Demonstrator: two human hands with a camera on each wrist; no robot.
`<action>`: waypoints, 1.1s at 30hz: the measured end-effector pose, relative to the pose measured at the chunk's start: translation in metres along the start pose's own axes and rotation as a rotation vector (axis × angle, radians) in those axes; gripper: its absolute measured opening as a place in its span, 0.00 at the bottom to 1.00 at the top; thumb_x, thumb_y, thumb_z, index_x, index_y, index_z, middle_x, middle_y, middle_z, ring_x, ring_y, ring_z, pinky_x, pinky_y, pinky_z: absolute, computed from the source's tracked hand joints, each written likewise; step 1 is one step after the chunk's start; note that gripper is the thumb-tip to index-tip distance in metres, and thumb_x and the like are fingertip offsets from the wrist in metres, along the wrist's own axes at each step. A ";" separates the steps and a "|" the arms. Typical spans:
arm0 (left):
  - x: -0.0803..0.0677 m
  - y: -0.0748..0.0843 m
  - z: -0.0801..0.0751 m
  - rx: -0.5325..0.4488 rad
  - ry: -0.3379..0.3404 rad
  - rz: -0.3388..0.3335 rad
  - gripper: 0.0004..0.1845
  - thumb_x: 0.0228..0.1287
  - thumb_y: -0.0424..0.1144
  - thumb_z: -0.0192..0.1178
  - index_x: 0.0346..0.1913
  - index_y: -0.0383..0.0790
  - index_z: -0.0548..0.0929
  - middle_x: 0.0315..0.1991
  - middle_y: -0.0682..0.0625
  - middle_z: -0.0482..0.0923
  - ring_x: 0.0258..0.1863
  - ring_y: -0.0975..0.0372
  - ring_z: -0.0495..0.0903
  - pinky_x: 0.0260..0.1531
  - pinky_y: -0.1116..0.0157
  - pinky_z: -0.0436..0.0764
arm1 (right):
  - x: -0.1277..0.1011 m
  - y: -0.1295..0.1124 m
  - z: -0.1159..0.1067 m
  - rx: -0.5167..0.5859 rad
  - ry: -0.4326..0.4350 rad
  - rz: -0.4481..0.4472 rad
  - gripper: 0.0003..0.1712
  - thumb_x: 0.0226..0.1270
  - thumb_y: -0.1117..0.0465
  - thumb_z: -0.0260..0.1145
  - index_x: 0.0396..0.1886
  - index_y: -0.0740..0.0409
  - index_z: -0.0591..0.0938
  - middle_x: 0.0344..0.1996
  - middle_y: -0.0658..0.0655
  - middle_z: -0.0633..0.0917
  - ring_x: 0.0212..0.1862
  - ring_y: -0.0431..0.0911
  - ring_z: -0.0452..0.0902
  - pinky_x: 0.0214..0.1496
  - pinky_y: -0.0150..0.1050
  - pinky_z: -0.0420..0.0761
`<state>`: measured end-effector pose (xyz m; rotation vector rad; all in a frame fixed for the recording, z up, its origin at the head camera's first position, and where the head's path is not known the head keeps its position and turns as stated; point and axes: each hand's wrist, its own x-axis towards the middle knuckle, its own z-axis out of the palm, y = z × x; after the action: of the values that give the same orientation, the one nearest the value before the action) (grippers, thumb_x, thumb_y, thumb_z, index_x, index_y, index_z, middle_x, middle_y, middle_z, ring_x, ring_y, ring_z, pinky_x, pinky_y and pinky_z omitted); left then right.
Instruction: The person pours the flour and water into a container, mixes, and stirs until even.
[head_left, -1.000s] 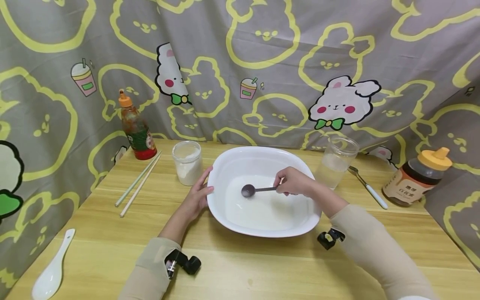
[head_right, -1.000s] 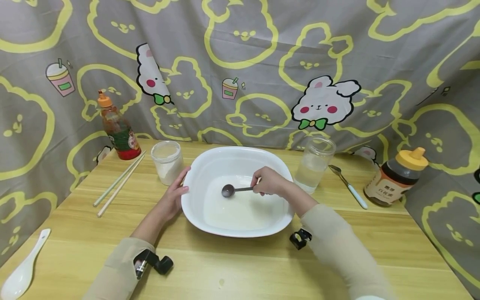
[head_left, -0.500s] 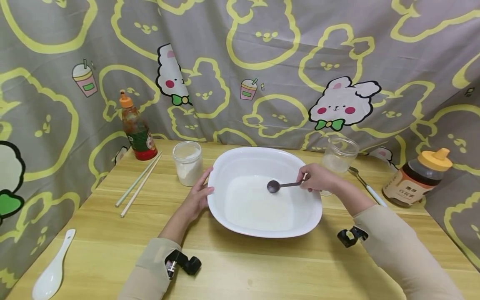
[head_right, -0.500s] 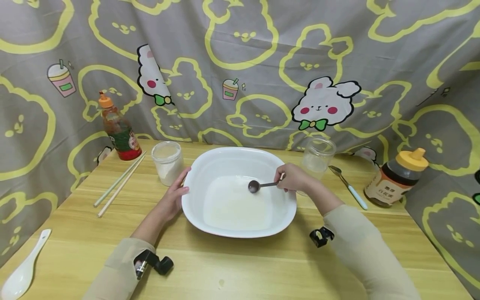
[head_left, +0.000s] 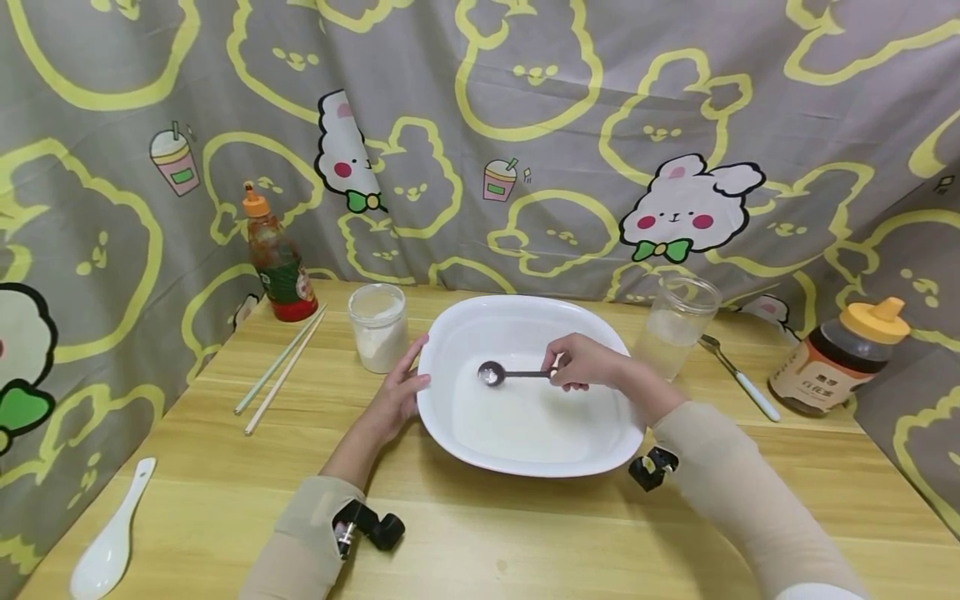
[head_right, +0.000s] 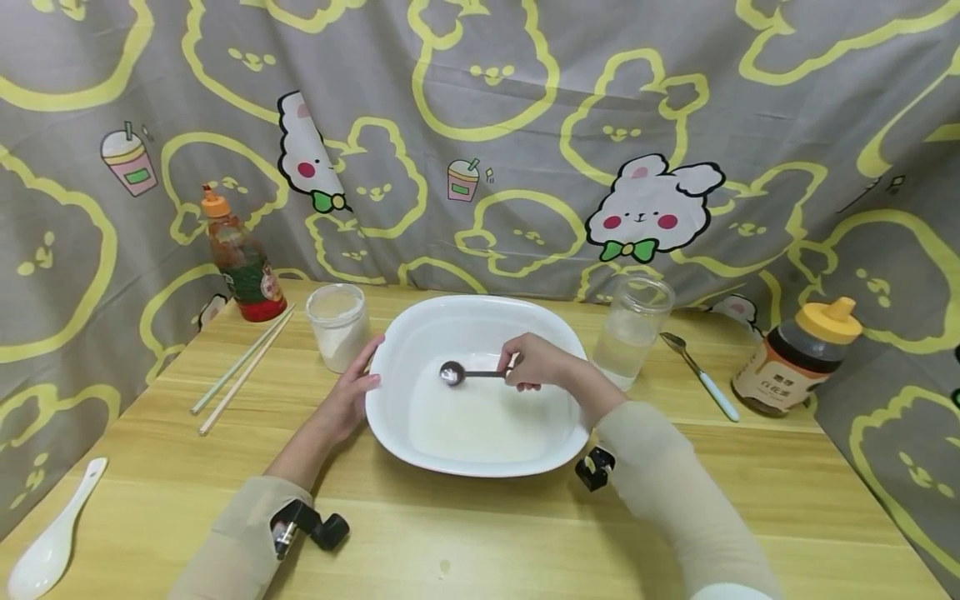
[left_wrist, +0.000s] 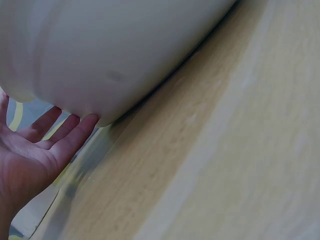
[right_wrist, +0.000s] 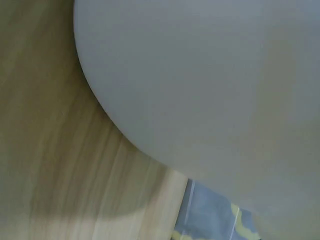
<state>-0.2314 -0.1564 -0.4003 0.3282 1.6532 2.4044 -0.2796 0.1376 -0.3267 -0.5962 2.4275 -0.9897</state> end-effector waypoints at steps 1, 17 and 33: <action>0.000 0.000 0.000 -0.001 0.000 0.002 0.38 0.52 0.35 0.51 0.67 0.53 0.48 0.58 0.32 0.55 0.49 0.42 0.64 0.36 0.56 0.75 | -0.001 -0.001 0.002 0.005 -0.021 -0.008 0.07 0.49 0.72 0.59 0.31 0.68 0.76 0.11 0.54 0.75 0.12 0.41 0.63 0.13 0.31 0.63; -0.001 0.003 -0.002 0.002 0.009 0.005 0.37 0.54 0.33 0.49 0.67 0.52 0.48 0.59 0.34 0.53 0.48 0.45 0.66 0.35 0.57 0.76 | -0.052 0.006 -0.033 -0.137 -0.007 0.058 0.07 0.44 0.73 0.57 0.27 0.66 0.78 0.09 0.52 0.71 0.11 0.40 0.61 0.12 0.30 0.61; 0.001 -0.001 -0.001 0.001 0.002 0.017 0.37 0.54 0.33 0.49 0.67 0.51 0.48 0.58 0.32 0.54 0.48 0.43 0.65 0.34 0.56 0.76 | -0.005 -0.003 -0.001 0.025 0.081 0.063 0.08 0.46 0.72 0.58 0.30 0.68 0.78 0.10 0.53 0.73 0.10 0.39 0.58 0.12 0.30 0.59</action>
<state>-0.2326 -0.1561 -0.4018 0.3417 1.6594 2.4165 -0.2759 0.1387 -0.3225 -0.4771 2.4844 -1.0354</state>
